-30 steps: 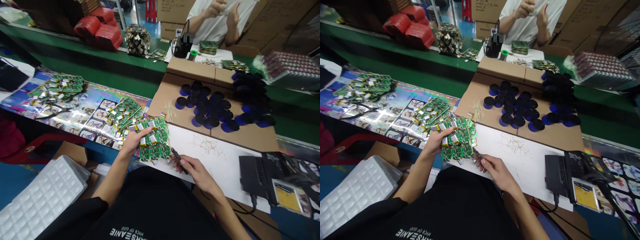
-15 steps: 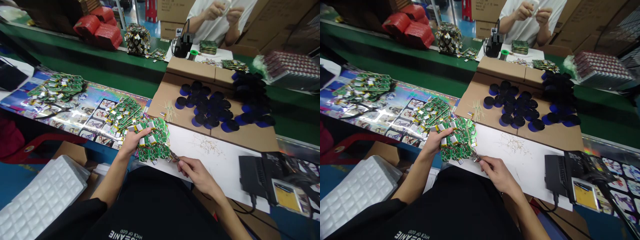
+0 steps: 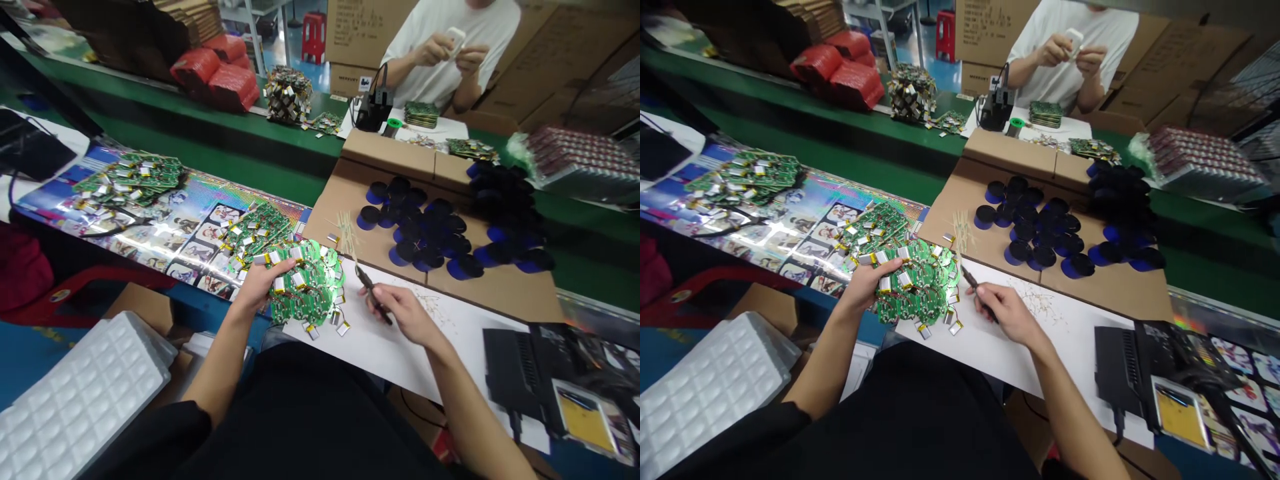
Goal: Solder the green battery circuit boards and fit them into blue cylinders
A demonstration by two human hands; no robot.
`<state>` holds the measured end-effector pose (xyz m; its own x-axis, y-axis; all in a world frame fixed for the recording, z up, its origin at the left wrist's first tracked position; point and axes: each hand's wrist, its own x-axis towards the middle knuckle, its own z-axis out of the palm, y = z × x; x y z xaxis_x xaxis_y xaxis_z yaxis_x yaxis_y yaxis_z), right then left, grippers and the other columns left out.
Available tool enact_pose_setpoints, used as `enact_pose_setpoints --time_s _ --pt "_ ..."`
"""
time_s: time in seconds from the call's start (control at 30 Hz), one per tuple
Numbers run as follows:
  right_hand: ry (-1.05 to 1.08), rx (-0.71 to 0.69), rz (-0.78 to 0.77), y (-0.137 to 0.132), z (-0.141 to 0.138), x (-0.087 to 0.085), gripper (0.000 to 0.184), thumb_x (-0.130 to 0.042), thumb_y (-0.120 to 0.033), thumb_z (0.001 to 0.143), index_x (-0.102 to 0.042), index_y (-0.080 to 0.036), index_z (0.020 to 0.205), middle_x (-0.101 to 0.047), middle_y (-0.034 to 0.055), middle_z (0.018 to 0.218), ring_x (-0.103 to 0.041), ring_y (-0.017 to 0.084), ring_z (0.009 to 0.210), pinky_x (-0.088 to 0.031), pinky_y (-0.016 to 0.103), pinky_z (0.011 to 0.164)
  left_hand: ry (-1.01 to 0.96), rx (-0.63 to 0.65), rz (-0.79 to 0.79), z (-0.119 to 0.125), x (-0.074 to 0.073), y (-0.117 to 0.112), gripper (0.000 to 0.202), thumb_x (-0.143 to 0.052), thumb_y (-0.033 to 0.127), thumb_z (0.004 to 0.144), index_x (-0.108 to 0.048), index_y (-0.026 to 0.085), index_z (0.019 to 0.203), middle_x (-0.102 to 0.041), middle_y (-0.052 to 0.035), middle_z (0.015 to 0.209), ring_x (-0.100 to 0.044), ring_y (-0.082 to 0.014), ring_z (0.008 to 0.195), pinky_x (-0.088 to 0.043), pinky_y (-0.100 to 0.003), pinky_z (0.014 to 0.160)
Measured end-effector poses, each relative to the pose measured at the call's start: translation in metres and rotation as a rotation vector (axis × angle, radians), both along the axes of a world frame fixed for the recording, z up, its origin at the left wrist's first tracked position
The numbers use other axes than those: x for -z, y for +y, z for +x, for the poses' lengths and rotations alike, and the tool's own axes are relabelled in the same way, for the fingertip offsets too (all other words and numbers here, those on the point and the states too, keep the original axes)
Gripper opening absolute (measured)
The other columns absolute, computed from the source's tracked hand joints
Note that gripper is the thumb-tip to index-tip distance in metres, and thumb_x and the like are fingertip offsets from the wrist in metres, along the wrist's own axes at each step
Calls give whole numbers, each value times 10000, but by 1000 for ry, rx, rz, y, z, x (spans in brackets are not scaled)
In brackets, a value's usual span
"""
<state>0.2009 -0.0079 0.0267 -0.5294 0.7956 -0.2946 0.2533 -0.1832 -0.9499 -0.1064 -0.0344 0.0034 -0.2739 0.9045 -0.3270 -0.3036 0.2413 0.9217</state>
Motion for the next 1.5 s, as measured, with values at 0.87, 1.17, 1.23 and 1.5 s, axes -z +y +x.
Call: enact_pose_setpoints --time_s 0.87,1.17,1.23,1.5 --pt "-203 143 306 -31 -61 45 317 -654 -500 945 -740 -206 1023 -737 111 1090 -718 264 982 -596 390 883 1073 52 319 7 53 18 285 -667 364 981 -604 212 1214 -666 -107 1208 -632 -297 1182 -486 -461 1050" --pt "-206 121 355 -21 -78 50 319 -665 -409 907 -770 -199 1124 -708 142 1313 -689 303 1234 -557 465 1078 1135 -127 363 9 55 12 361 -656 306 981 -562 202 1313 -621 -135 1309 -562 -309 1292 -454 -492 1122" --pt "-204 88 363 -20 -75 48 317 -665 -394 912 -777 -199 1135 -721 133 1310 -693 297 1233 -534 472 1120 1166 -151 386 11 53 11 364 -645 269 976 -563 206 1325 -604 -140 1341 -533 -315 1335 -427 -510 1156" --pt "-230 166 495 -5 -61 32 318 -620 -362 951 -754 -205 1192 -732 136 1298 -698 288 1218 -559 454 1090 1126 -141 429 16 35 -4 241 -599 298 1017 -607 241 1251 -583 -134 1343 -546 -292 1332 -446 -494 1163"
